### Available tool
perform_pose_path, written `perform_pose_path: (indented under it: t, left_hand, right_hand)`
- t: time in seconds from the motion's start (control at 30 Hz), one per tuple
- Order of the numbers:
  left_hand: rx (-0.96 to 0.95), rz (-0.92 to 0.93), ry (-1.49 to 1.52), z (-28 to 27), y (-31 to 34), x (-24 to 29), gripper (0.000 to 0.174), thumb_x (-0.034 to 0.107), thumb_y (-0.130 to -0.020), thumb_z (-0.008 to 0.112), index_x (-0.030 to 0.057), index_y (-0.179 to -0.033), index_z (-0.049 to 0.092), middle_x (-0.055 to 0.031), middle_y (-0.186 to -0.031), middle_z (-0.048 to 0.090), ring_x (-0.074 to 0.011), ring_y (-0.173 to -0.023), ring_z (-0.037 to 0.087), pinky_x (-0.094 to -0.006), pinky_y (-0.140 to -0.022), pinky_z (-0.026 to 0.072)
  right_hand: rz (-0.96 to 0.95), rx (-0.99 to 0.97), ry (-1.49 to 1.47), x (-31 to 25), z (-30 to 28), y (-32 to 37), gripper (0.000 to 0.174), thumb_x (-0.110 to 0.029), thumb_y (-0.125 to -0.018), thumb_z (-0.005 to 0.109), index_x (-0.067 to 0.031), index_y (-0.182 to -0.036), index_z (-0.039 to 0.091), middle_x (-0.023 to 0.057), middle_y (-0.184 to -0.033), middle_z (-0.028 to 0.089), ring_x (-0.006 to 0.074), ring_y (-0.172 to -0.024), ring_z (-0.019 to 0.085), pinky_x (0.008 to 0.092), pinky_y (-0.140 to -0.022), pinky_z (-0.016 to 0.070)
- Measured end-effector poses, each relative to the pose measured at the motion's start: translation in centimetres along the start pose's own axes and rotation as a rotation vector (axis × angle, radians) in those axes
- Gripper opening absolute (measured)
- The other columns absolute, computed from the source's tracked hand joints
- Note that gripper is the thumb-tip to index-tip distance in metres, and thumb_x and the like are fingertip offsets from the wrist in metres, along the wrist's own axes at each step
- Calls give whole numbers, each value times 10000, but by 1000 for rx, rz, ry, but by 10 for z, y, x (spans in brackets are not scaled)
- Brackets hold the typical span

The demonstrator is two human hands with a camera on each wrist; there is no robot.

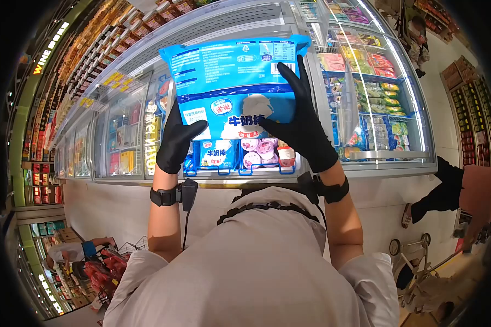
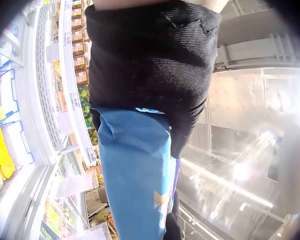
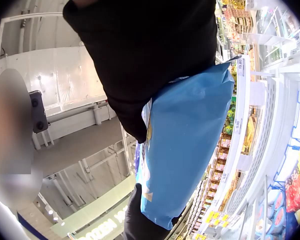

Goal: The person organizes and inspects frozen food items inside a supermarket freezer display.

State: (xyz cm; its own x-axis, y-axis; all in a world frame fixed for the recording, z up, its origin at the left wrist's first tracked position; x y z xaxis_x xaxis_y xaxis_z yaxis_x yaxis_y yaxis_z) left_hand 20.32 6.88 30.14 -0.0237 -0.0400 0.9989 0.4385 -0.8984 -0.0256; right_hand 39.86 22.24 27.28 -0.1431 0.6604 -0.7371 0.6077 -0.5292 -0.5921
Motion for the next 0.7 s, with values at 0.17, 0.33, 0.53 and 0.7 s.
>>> perform_pose_path:
  t: [0.17,0.33,0.53,0.7]
  left_hand:
    - [-19,37,-173,2,6,9,729,108,-737,723,16,-1358,352,-126,-1264,503,-213,-1131,509,-344,-957,412]
    - [40,-32,-190,0,11,12,643,134,-768,721,12,-1311,399,-123,-1209,541,-205,-1091,532,-336,-928,429]
    - [105,16,-69,-1,15,13,580,122,-780,706,7,-1277,431,-103,-1159,573,-190,-1053,550,-327,-902,439]
    - [155,67,18,1,22,16,556,113,-756,715,8,-1236,454,-101,-1123,587,-186,-1010,573,-318,-882,451]
  right_hand:
    - [-4,-5,19,-4,-1,0,926,-136,-588,838,-197,-1376,355,216,-1499,139,377,-1361,246,483,-1040,344]
    - [-3,-66,12,-11,4,0,864,-107,-575,840,-211,-1326,426,217,-1498,144,374,-1345,285,459,-1030,365]
    - [37,-54,-83,-7,11,7,687,-23,-595,803,-131,-1195,485,148,-1308,424,308,-1249,407,411,-1013,374]
    - [82,-74,-232,-5,14,7,572,-7,-626,788,-155,-1121,542,224,-1476,222,352,-1328,336,414,-1010,380]
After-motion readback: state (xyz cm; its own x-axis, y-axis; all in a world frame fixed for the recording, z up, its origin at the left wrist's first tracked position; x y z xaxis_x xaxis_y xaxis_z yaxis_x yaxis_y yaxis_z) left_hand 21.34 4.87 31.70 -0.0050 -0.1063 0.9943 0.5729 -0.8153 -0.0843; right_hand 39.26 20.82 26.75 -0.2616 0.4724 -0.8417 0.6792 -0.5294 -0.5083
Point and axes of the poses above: each hand's wrist, its own y-axis away from the middle knuckle, its own z-axis out of the palm, x = y × z, the point moved 3 cm from there along -y, towards the middle knuckle
